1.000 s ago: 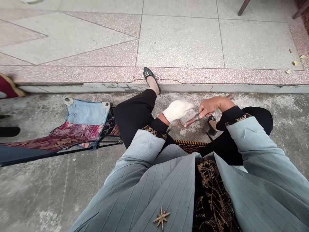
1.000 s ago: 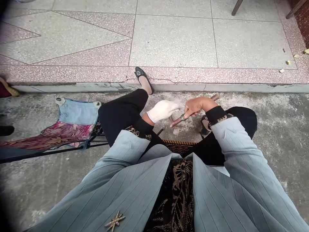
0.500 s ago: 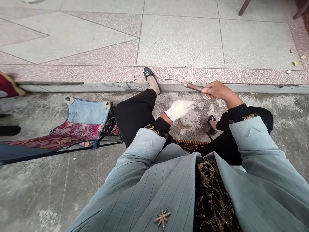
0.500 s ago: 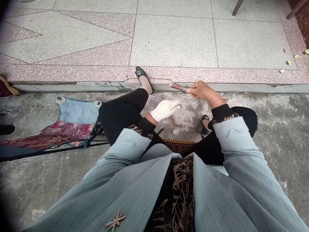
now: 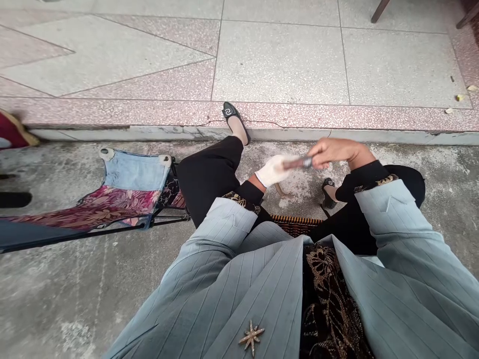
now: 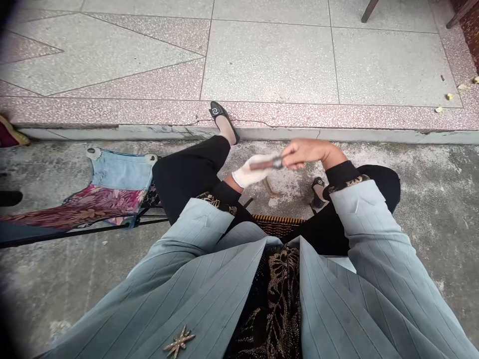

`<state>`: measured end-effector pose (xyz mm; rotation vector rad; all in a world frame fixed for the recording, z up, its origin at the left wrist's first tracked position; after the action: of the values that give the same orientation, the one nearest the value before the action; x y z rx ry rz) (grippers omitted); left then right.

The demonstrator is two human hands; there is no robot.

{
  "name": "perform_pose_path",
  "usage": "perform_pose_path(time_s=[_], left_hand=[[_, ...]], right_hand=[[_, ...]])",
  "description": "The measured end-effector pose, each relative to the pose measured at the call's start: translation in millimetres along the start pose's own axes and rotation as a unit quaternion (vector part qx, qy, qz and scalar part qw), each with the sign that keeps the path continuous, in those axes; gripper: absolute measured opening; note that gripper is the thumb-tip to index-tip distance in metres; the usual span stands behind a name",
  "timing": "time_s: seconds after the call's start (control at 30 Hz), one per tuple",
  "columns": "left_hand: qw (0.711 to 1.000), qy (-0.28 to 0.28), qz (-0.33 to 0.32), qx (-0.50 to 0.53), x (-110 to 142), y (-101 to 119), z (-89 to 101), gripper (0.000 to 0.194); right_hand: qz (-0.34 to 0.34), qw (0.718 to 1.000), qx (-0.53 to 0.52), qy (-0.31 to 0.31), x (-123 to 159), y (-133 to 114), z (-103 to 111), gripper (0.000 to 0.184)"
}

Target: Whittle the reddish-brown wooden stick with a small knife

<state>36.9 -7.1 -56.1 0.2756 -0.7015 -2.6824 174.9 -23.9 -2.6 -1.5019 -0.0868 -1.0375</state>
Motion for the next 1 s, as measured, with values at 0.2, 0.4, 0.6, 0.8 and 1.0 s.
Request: perform_pose_path(time_s=[0.2, 0.4, 0.6, 0.8, 1.0], left_hand=[[0.999, -0.003, 0.035, 0.008, -2, -1, 1.7, 0.037], [0.995, -0.057, 0.051, -0.061, -2, 3, -4.3, 0.041], [0.985, -0.105, 0.043, -0.126, -4, 1, -14.4, 0.038], [0.978, -0.164, -0.012, -0.127, -1, 10, -23.0, 0.027], [0.998, -0.045, 0.047, 0.027, 0, -3, -3.6, 0.040]], right_hand=[[-0.003, 0.946, -0.126, 0.298, 12, 6, 44, 0.050], [-0.109, 0.937, -0.037, 0.329, 0, 17, 43, 0.047], [-0.272, 0.881, 0.221, 0.319, -16, 21, 35, 0.033], [-0.310, 0.899, 0.306, 0.038, -36, 39, -8, 0.042], [-0.014, 1.000, -0.012, 0.022, 4, 0, 6, 0.045]])
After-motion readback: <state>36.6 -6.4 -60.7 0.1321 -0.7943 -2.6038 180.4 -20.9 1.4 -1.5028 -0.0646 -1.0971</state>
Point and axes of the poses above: each hand's wrist, its own x-axis away from the middle knuckle, its own z-axis out of the back of the hand, y = z × x, the point moved 6 cm from there along -x, towards the middle knuckle, and after that the axes turned 10 degrees about -z, right-handed, at the moved point
